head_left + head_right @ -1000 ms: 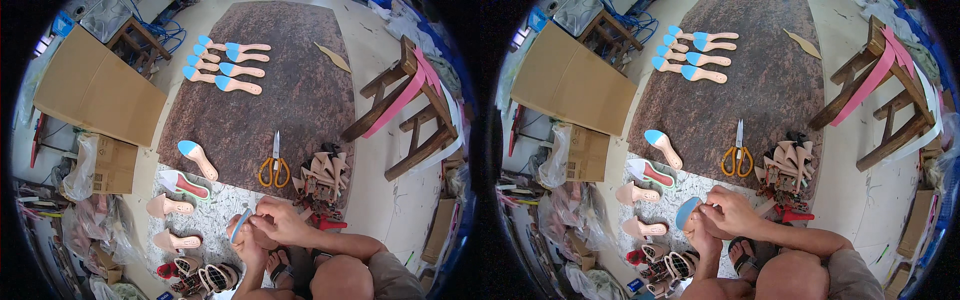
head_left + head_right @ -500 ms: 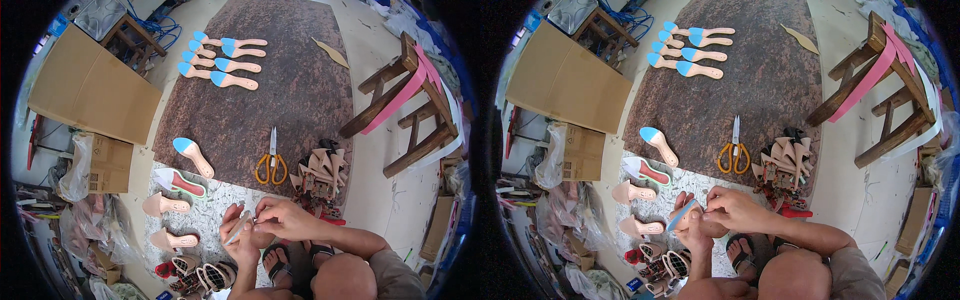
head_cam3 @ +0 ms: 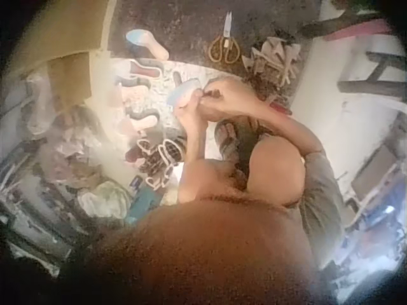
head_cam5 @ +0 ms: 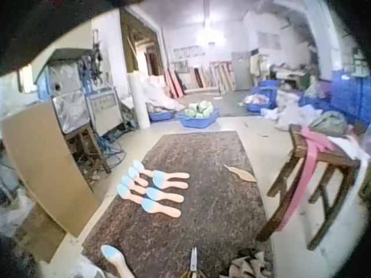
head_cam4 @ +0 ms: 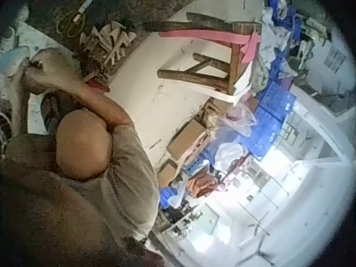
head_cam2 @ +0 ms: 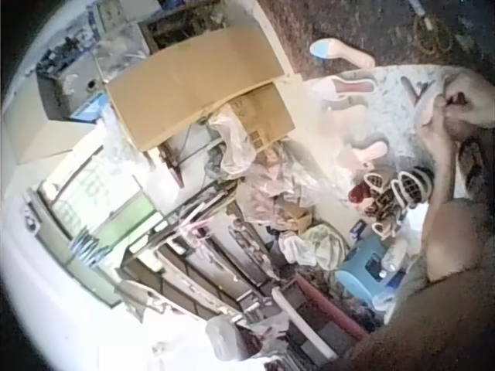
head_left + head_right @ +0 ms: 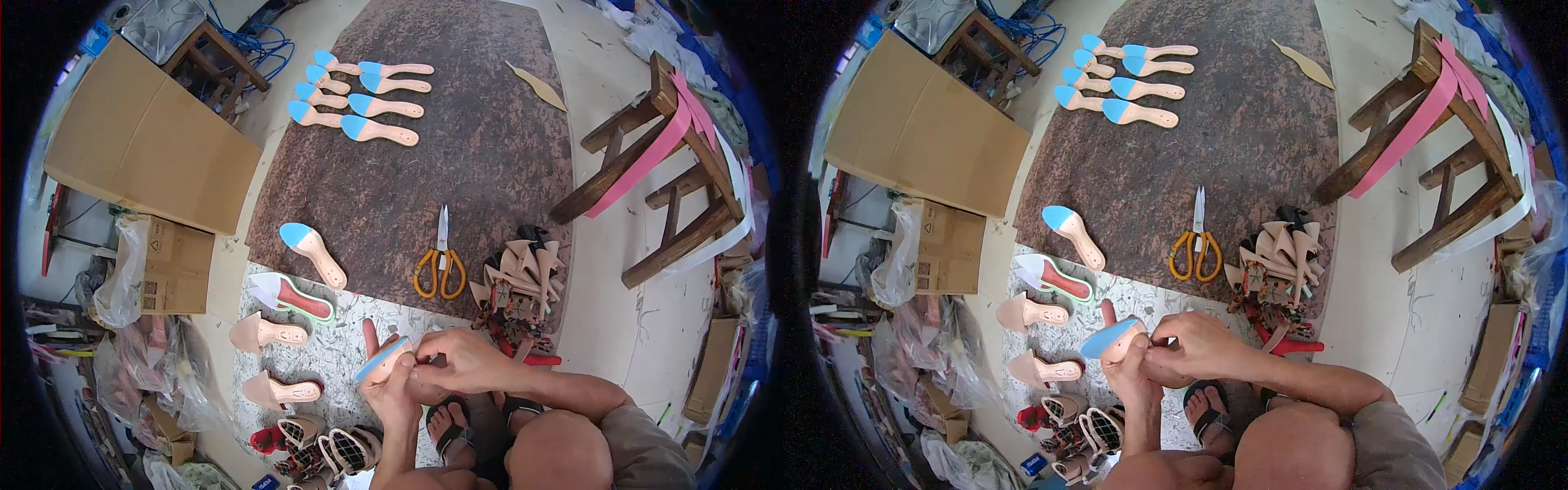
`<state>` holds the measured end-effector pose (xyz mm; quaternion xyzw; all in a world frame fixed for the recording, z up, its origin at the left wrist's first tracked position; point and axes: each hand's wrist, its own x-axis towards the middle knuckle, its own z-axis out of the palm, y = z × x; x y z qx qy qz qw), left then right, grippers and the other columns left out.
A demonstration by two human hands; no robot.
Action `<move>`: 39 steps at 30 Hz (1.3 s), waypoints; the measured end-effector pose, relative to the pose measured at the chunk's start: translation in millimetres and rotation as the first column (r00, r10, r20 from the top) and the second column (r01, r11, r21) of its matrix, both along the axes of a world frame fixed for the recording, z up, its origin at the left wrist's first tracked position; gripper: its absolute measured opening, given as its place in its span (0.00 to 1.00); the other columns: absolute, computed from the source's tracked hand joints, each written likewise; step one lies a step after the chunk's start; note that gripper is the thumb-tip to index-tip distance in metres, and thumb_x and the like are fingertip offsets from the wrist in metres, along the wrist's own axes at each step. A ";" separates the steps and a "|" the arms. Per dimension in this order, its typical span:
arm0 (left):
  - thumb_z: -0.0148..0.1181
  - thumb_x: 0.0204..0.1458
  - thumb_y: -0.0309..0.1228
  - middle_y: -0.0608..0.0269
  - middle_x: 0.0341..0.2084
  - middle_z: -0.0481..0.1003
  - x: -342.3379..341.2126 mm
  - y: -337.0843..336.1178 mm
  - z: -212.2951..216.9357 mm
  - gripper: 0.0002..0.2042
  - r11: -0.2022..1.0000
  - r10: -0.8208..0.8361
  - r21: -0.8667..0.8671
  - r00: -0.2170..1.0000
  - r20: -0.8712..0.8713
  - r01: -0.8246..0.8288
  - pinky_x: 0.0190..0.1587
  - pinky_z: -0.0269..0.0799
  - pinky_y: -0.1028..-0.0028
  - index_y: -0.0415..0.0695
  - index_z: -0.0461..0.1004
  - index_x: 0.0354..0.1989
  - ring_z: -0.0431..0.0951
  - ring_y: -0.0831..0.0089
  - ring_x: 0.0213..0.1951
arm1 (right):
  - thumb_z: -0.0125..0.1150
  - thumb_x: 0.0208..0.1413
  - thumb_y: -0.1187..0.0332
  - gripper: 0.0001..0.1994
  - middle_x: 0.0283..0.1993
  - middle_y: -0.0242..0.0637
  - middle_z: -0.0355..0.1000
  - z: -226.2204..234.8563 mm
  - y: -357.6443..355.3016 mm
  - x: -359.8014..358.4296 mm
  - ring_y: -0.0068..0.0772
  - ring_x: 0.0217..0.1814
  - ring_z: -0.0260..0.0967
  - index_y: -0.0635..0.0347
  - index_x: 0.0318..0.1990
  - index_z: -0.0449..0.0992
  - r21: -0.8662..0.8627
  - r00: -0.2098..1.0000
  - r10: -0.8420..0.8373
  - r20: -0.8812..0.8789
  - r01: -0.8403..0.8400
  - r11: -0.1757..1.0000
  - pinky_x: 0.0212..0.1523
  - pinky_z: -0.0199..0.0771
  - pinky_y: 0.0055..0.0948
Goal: The person sits on the floor in a workshop and assembles shoe soles by hand. They apply white adhesive strips to the bottom of beige shoe soles, using scissors to cut the strips to size. The person handles multiple soles, placing finished ones on a nearby pile.
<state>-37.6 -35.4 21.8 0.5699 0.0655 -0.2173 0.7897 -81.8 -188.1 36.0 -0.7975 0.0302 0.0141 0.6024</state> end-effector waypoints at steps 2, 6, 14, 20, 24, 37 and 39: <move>0.65 0.54 0.34 0.48 0.69 0.54 0.0 -6.3 8.2 0.31 1.000 -0.002 0.019 1.000 -0.001 0.002 0.62 0.62 0.58 0.35 0.61 0.64 0.64 0.60 0.62 | 0.63 0.53 0.64 0.12 0.32 0.42 0.76 3.5 -1.1 2.1 0.35 0.33 0.73 0.66 0.35 0.80 0.105 0.996 -0.017 -0.092 0.027 0.994 0.37 0.70 0.34; 0.49 0.54 0.65 0.52 0.71 0.45 16.3 4.6 8.5 0.47 0.709 0.112 -0.668 0.971 -0.210 -0.226 0.68 0.47 0.47 0.46 0.42 0.73 0.50 0.58 0.70 | 0.65 0.55 0.66 0.12 0.30 0.35 0.76 5.5 -7.0 3.9 0.18 0.33 0.69 0.69 0.34 0.80 0.299 0.950 -0.021 -0.311 0.119 0.947 0.36 0.68 0.25; 0.50 0.61 0.46 0.43 0.64 0.60 -1.9 14.3 2.7 0.33 0.930 -0.327 -0.212 0.940 -0.100 0.301 0.69 0.52 0.55 0.32 0.54 0.65 0.61 0.51 0.65 | 0.65 0.54 0.55 0.20 0.25 0.40 0.74 10.7 3.0 5.7 0.24 0.25 0.68 0.69 0.33 0.80 0.241 0.967 -0.165 -0.195 0.210 0.948 0.27 0.66 0.29; 0.47 0.63 0.37 0.42 0.50 0.73 32.6 27.3 -3.7 0.12 0.912 -0.090 -0.411 0.973 -0.211 -0.005 0.67 0.57 0.49 0.40 0.69 0.41 0.67 0.47 0.60 | 0.59 0.56 0.66 0.17 0.34 0.46 0.73 21.6 3.6 -19.2 0.53 0.38 0.75 0.66 0.48 0.67 -0.332 0.993 0.099 -0.070 -0.117 0.936 0.36 0.75 0.45; 0.45 0.65 0.39 0.53 0.38 0.75 56.9 34.1 -18.7 0.13 0.887 0.140 -0.385 0.944 -0.299 -0.254 0.63 0.63 0.51 0.42 0.68 0.38 0.72 0.52 0.54 | 0.61 0.49 0.69 0.18 0.33 0.42 0.74 30.6 8.0 -19.5 0.45 0.33 0.77 0.68 0.47 0.68 -0.544 0.927 0.372 0.051 -0.286 0.789 0.28 0.76 0.40; 0.41 0.67 0.41 0.66 0.25 0.71 75.9 52.4 -19.7 0.16 0.830 0.298 -0.364 0.888 -0.351 -0.423 0.36 0.75 0.70 0.43 0.69 0.38 0.73 0.73 0.28 | 0.60 0.46 0.73 0.24 0.31 0.39 0.75 30.2 23.4 -20.0 0.37 0.30 0.78 0.74 0.52 0.66 -0.630 0.889 0.456 0.045 -0.329 0.703 0.23 0.76 0.31; 0.42 0.66 0.43 0.66 0.24 0.71 78.7 46.0 -22.8 0.16 0.809 0.366 -0.340 0.864 -0.345 -0.479 0.34 0.74 0.71 0.44 0.69 0.37 0.72 0.73 0.27 | 0.59 0.46 0.72 0.25 0.31 0.39 0.75 27.3 32.4 -20.2 0.38 0.30 0.78 0.72 0.54 0.66 -0.626 0.891 0.454 0.019 -0.344 0.700 0.23 0.76 0.33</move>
